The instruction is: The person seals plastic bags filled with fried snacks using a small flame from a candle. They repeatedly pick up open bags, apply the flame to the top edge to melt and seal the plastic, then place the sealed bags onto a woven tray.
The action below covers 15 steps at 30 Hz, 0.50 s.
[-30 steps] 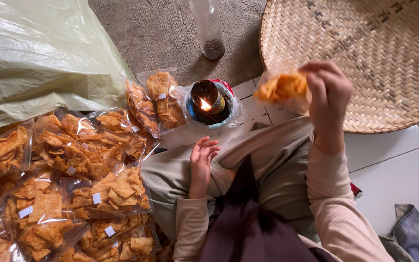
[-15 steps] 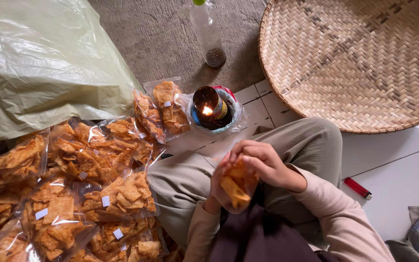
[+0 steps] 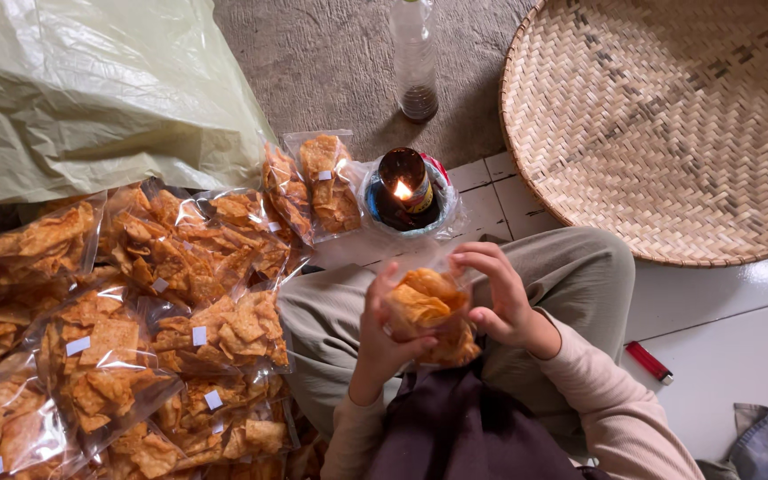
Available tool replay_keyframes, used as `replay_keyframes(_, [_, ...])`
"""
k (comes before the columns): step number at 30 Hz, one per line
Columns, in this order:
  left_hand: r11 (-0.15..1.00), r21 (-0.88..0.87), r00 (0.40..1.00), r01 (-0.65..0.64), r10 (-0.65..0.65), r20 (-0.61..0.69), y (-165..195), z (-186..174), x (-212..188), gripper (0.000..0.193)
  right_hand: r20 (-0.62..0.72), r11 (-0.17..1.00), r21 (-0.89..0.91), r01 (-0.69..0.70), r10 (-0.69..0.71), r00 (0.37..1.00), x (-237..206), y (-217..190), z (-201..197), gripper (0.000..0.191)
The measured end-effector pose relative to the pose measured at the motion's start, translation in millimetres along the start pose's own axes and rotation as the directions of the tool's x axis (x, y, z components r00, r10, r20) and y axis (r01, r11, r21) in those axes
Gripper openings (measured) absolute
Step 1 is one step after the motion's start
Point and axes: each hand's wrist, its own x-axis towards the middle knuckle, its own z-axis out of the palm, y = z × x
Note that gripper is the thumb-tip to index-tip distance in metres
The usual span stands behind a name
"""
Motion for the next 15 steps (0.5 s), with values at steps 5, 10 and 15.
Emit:
replay_keyframes(5, [0.97, -0.203, 0.989, 0.136, -0.119, 0.093, 4, 16, 6, 0.109, 0.005, 0.984, -0.054, -0.17, 0.17, 0.985, -7, 0, 3, 0.039])
replay_keyframes(10, [0.972, -0.191, 0.987, 0.136, -0.116, 0.113, -15, 17, 4, 0.107, 0.105, 0.97, -0.243, -0.01, 0.036, 0.994, -3, 1, 4, 0.018])
replay_keyframes(15, [0.969, -0.242, 0.994, 0.044, -0.02, 0.105, -38, 26, -1, 0.093, 0.174, 0.983, -0.185, 0.002, 0.031, 0.984, 3, -2, -5, 0.026])
